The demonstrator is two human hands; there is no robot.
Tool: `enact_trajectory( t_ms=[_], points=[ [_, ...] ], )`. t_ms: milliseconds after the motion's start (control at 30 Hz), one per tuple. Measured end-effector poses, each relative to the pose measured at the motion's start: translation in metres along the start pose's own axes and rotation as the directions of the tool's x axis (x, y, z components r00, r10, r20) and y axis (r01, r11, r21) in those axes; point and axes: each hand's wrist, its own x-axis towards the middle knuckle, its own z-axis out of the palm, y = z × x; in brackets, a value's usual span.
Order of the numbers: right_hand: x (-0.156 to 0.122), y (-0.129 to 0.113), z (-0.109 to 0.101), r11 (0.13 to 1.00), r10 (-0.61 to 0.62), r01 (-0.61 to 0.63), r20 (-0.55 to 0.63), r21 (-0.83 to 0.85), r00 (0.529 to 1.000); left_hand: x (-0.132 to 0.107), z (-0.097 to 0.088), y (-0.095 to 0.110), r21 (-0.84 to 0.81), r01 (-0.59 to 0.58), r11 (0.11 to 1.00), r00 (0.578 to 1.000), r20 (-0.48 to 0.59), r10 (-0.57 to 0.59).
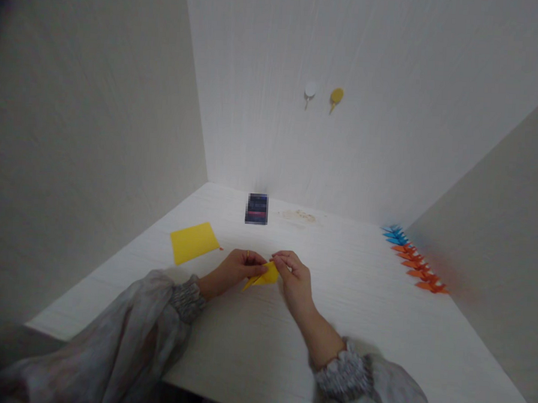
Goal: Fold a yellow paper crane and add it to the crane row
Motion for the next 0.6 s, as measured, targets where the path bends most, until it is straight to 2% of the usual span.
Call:
enact_trajectory(
  t_ms=[200, 400, 600],
  points=[
    [0.001, -0.002, -0.003, 0.999, 0.013, -0.015, -0.073, -0.033, 0.997, 0.001, 0.000, -0.003, -0.008, 0.023, 1.000, 1.000, 0.005, -0.023],
    [0.002, 0.004, 0.000, 0.992, 0.028, -0.024, 0.036, -0.121, 0.999, 0.001, -0.001, -0.003, 0.023, -0.030, 0.999, 1.000, 0.003, 0.030],
    [0.003, 0.008, 0.001, 0.996, 0.014, -0.010, 0.042, -0.086, 0.999, 0.001, -0.001, -0.004, 0.016, -0.027, 1.000, 0.999, 0.019, 0.027]
  ],
)
